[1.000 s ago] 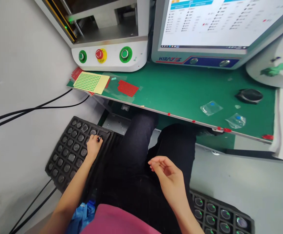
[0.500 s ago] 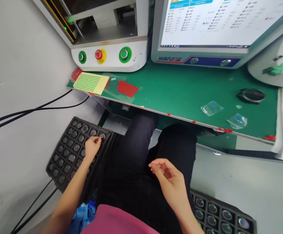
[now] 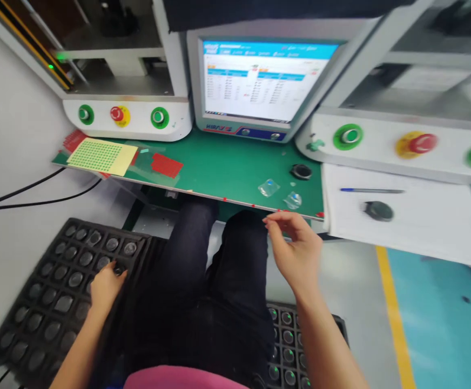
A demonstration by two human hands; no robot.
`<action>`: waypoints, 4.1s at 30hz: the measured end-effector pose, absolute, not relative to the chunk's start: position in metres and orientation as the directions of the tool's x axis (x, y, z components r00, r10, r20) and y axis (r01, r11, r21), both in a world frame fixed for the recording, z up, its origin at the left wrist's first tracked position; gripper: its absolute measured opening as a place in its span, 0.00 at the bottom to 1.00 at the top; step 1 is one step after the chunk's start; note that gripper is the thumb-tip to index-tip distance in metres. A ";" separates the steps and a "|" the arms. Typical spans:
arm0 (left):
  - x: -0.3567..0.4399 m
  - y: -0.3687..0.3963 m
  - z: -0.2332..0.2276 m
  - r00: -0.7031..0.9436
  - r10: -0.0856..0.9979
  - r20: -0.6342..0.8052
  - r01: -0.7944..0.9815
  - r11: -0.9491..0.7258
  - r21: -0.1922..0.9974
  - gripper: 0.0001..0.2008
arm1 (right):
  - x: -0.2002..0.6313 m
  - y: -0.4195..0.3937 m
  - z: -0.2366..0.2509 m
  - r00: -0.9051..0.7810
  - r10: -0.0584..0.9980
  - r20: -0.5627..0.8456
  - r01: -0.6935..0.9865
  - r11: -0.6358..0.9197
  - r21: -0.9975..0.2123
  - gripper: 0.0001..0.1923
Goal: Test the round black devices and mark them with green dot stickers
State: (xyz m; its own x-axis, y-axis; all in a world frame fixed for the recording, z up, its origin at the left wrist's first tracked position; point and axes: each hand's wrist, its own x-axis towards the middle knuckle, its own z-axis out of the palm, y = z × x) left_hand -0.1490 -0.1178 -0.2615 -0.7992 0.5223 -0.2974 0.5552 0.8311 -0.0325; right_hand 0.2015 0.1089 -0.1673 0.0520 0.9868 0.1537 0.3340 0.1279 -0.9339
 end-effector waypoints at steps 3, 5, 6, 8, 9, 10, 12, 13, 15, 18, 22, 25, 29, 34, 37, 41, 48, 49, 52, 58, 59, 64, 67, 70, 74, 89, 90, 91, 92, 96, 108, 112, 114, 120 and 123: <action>-0.153 -0.117 -0.260 -0.797 0.522 -0.304 0.547 0.837 0.006 0.22 | 0.203 0.135 -0.162 -0.017 0.970 0.244 0.555 0.212 -0.804 0.04; -0.154 -0.117 -0.260 -0.807 0.509 -0.300 0.524 0.851 0.035 0.22 | 0.205 0.158 -0.162 -0.056 0.964 0.259 0.674 0.228 -0.702 0.06; -0.153 -0.117 -0.260 -0.813 0.501 -0.295 0.510 0.859 0.053 0.23 | 0.206 0.170 -0.162 -0.065 0.967 0.248 0.700 0.221 -0.679 0.06; -0.151 -0.119 -0.258 -0.824 0.493 -0.278 0.484 0.869 0.107 0.22 | 0.208 0.194 -0.165 -0.084 0.974 0.208 0.713 0.205 -0.671 0.07; -0.149 -0.120 -0.257 -0.828 0.493 -0.265 0.472 0.870 0.143 0.22 | 0.209 0.206 -0.168 -0.094 0.979 0.183 0.718 0.194 -0.669 0.07; -0.148 -0.121 -0.256 -0.834 0.491 -0.251 0.458 0.870 0.183 0.21 | 0.208 0.216 -0.170 -0.099 0.983 0.157 0.724 0.179 -0.666 0.08; -0.147 -0.123 -0.251 -0.857 0.461 -0.230 0.400 0.877 0.267 0.18 | 0.207 0.232 -0.176 -0.083 0.991 0.109 0.741 0.135 -0.658 0.12; -0.148 -0.123 -0.249 -0.873 0.431 -0.228 0.355 0.883 0.308 0.16 | 0.205 0.239 -0.178 -0.063 0.994 0.089 0.748 0.106 -0.655 0.13; -0.149 -0.120 -0.242 -0.903 0.358 -0.236 0.247 0.884 0.396 0.11 | 0.202 0.248 -0.182 -0.020 0.999 0.047 0.753 0.046 -0.656 0.13; -0.142 -0.110 -0.231 -0.901 0.329 -0.282 0.110 0.804 0.584 0.10 | 0.200 0.256 -0.182 0.009 0.999 -0.031 0.733 -0.028 -0.680 0.12; -0.114 -0.088 -0.215 -0.809 0.451 -0.378 -0.050 0.587 0.808 0.19 | 0.199 0.248 -0.169 -0.009 0.997 -0.072 0.669 -0.047 -0.742 0.13; -0.085 -0.073 -0.200 -0.705 0.555 -0.442 -0.166 0.477 0.863 0.23 | 0.196 0.221 -0.150 -0.028 1.000 -0.006 0.552 0.011 -0.834 0.09; -0.049 -0.056 -0.179 -0.549 0.683 -0.481 -0.271 0.399 0.876 0.19 | 0.186 0.159 -0.126 -0.073 0.995 0.066 0.313 0.085 -0.946 0.09; -0.016 -0.045 -0.159 -0.325 0.824 -0.465 -0.487 0.276 0.829 0.15 | 0.167 0.082 -0.120 -0.287 0.954 -0.080 -0.022 -0.090 -0.996 0.16; -0.007 -0.040 -0.151 -0.231 0.859 -0.457 -0.612 0.237 0.755 0.15 | 0.160 0.052 -0.126 -0.347 0.925 -0.157 -0.113 -0.207 -0.972 0.14; -0.006 -0.037 -0.145 -0.046 0.873 -0.486 -0.779 0.273 0.564 0.13 | 0.160 0.030 -0.131 -0.342 0.920 -0.193 -0.178 -0.265 -0.948 0.12; -0.004 -0.044 -0.147 0.113 0.897 -0.426 -0.859 0.304 0.412 0.17 | 0.150 0.014 -0.136 -0.386 0.879 -0.279 -0.276 -0.399 -0.874 0.12; -0.002 -0.045 -0.148 0.088 0.903 -0.420 -0.847 0.289 0.446 0.17 | 0.147 0.012 -0.137 -0.397 0.865 -0.308 -0.286 -0.435 -0.854 0.12; 0.004 -0.047 -0.154 0.012 0.918 -0.396 -0.786 0.254 0.564 0.20 | 0.137 0.004 -0.142 -0.408 0.829 -0.383 -0.318 -0.523 -0.791 0.12; 0.009 -0.050 -0.165 0.017 0.967 -0.256 -0.754 0.180 0.631 0.34 | 0.123 -0.002 -0.142 -0.392 0.817 -0.423 -0.387 -0.563 -0.730 0.13; 0.010 -0.050 -0.165 0.020 0.966 -0.259 -0.759 0.184 0.625 0.34 | 0.122 -0.002 -0.140 -0.386 0.820 -0.423 -0.389 -0.560 -0.731 0.13; 0.011 -0.049 -0.162 0.022 0.941 -0.338 -0.752 0.238 0.615 0.36 | 0.116 -0.003 -0.135 -0.373 0.824 -0.425 -0.406 -0.557 -0.724 0.13; 0.012 -0.049 -0.162 0.015 0.938 -0.346 -0.738 0.244 0.629 0.38 | 0.113 -0.004 -0.136 -0.424 0.802 -0.421 -0.425 -0.587 -0.689 0.13; 0.014 -0.049 -0.164 0.000 0.937 -0.349 -0.725 0.241 0.646 0.38 | 0.110 -0.005 -0.138 -0.434 0.791 -0.430 -0.425 -0.601 -0.677 0.13; 0.014 -0.049 -0.166 -0.003 0.941 -0.340 -0.720 0.233 0.653 0.39 | 0.108 -0.005 -0.140 -0.412 0.804 -0.429 -0.440 -0.588 -0.679 0.13; 0.011 -0.048 -0.163 0.017 0.960 -0.281 -0.668 0.220 0.711 0.37 | 0.106 -0.007 -0.138 -0.331 0.825 -0.457 -0.392 -0.561 -0.729 0.15; 0.010 -0.048 -0.163 0.020 0.959 -0.283 -0.655 0.226 0.721 0.34 | 0.106 -0.007 -0.138 -0.337 0.823 -0.457 -0.391 -0.563 -0.728 0.15; 0.009 -0.049 -0.162 0.022 0.956 -0.292 -0.644 0.237 0.728 0.31 | 0.106 -0.008 -0.138 -0.341 0.822 -0.456 -0.391 -0.565 -0.727 0.15; 0.008 -0.049 -0.162 0.024 0.953 -0.303 -0.635 0.249 0.731 0.29 | 0.105 -0.008 -0.139 -0.343 0.822 -0.454 -0.393 -0.564 -0.726 0.15; 0.006 -0.051 -0.160 0.010 0.938 -0.346 -0.611 0.280 0.740 0.25 | 0.101 -0.009 -0.141 -0.338 0.817 -0.468 -0.384 -0.574 -0.723 0.16; 0.013 -0.040 -0.153 -0.025 0.939 -0.343 -0.718 0.222 0.660 0.30 | 0.105 -0.008 -0.136 -0.272 0.880 -0.389 -0.352 -0.467 -0.811 0.13; 0.013 -0.039 -0.156 -0.052 0.930 -0.363 -0.728 0.213 0.651 0.28 | 0.111 -0.010 -0.136 -0.135 0.970 -0.200 -0.342 -0.235 -0.910 0.13; 0.012 -0.039 -0.160 -0.034 0.944 -0.328 -0.750 0.192 0.632 0.28 | 0.119 0.001 -0.138 -0.103 0.980 -0.171 -0.361 -0.197 -0.911 0.13; 0.002 -0.044 -0.165 0.030 0.946 -0.324 -0.783 0.223 0.581 0.28 | 0.143 0.109 -0.159 0.118 0.993 -0.003 -0.151 0.015 -0.988 0.13; -0.002 -0.047 -0.160 -0.026 0.921 -0.389 -0.802 0.213 0.558 0.23 | 0.147 0.171 -0.172 0.158 0.986 -0.045 0.223 -0.080 -0.971 0.13</action>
